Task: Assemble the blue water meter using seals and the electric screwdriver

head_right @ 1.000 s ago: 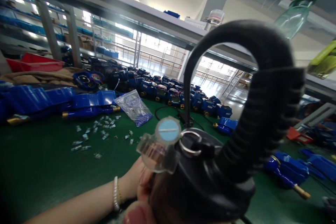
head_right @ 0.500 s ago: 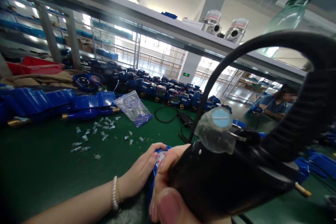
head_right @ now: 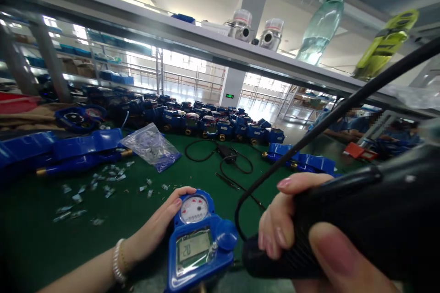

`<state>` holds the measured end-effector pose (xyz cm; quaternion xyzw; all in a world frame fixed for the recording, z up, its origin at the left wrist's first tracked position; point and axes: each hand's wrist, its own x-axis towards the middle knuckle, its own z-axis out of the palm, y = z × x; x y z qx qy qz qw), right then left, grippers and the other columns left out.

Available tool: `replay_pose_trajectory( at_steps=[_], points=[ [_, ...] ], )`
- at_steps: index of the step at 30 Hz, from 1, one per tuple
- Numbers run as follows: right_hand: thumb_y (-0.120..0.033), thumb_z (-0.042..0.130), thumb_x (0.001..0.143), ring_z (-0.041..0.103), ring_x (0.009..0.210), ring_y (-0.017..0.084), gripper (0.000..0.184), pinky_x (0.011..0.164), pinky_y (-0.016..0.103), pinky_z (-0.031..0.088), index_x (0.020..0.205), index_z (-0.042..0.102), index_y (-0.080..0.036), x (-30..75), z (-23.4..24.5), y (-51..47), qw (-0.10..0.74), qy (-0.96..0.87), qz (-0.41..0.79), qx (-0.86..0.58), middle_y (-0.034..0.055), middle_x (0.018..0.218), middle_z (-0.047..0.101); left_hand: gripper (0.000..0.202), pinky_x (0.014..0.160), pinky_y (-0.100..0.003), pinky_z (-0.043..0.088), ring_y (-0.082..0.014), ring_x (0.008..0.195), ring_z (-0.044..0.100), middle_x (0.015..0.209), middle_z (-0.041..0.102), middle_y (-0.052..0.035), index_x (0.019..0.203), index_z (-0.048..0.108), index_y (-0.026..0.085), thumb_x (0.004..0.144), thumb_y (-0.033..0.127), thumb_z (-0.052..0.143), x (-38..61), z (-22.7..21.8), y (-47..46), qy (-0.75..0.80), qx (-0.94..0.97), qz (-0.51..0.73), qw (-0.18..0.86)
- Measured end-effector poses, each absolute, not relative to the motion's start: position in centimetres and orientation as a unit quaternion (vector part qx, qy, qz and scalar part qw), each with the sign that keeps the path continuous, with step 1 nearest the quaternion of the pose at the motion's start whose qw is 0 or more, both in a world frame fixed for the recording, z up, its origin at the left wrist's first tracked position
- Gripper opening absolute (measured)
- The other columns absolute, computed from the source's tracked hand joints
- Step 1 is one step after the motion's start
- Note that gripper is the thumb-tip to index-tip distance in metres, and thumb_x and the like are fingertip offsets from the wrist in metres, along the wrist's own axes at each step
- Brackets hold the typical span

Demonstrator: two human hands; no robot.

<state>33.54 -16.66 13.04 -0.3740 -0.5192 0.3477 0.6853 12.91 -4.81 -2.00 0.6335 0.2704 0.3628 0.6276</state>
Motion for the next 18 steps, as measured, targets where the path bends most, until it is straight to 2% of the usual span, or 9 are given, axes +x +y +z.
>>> replay_pose_trajectory(
  at_steps=[2,5,8,12,16,18],
  points=[
    [-0.040,0.069,0.079,0.056,0.054,0.015,0.028,0.052,0.027,0.051,0.100,0.062,-0.024,34.1,12.3,-16.6,0.703,-0.509,0.329,-0.373,0.0011,0.060,0.056,0.036,0.098,-0.032,0.040,-0.0210,0.110,0.051,0.121,0.053,-0.0023,0.123,0.041,0.026,0.096,0.049,0.031,12.9,-2.2,-4.7,0.277,0.619,0.362,0.639],
    [-0.036,0.066,0.081,0.054,0.053,0.013,0.022,0.051,0.025,0.048,0.098,0.061,-0.023,34.3,10.8,-16.0,0.730,-0.495,0.284,-0.377,0.0001,0.059,0.054,0.036,0.102,-0.030,0.036,-0.0202,0.116,0.047,0.126,0.050,0.0003,0.123,0.042,0.029,0.095,0.050,0.032,12.9,-2.8,-4.6,0.299,0.617,0.362,0.632],
    [-0.035,0.064,0.083,0.053,0.052,0.012,0.019,0.051,0.025,0.046,0.097,0.060,-0.023,34.4,9.6,-15.3,0.745,-0.460,0.322,-0.360,-0.0013,0.060,0.053,0.040,0.101,-0.031,0.038,-0.0216,0.116,0.048,0.129,0.049,0.0007,0.125,0.040,0.031,0.093,0.055,0.034,12.9,-3.1,-4.6,0.326,0.593,0.350,0.648],
    [-0.035,0.064,0.082,0.052,0.052,0.012,0.020,0.051,0.024,0.044,0.096,0.059,-0.021,34.5,8.9,-15.4,0.755,-0.422,0.364,-0.344,-0.0019,0.059,0.052,0.051,0.089,-0.034,0.048,-0.0256,0.104,0.056,0.119,0.057,-0.0033,0.123,0.043,0.027,0.085,0.061,0.045,13.3,-3.0,-4.6,0.384,0.526,0.370,0.662],
    [-0.037,0.066,0.082,0.053,0.054,0.012,0.022,0.052,0.025,0.044,0.098,0.059,-0.022,33.9,8.4,-15.7,0.760,-0.432,0.328,-0.359,-0.0024,0.061,0.053,0.058,0.079,-0.032,0.052,-0.0270,0.095,0.060,0.105,0.064,-0.0051,0.110,0.051,0.022,0.071,0.062,0.062,13.8,-3.4,-4.1,0.402,0.493,0.426,0.643],
    [-0.037,0.067,0.082,0.052,0.056,0.011,0.024,0.053,0.024,0.042,0.099,0.058,-0.023,33.6,8.1,-15.7,0.753,-0.440,0.333,-0.359,-0.0029,0.063,0.052,0.059,0.076,-0.032,0.053,-0.0274,0.093,0.062,0.104,0.065,-0.0054,0.109,0.051,0.022,0.068,0.062,0.064,13.9,-3.8,-3.8,0.403,0.479,0.437,0.646]
  ],
)
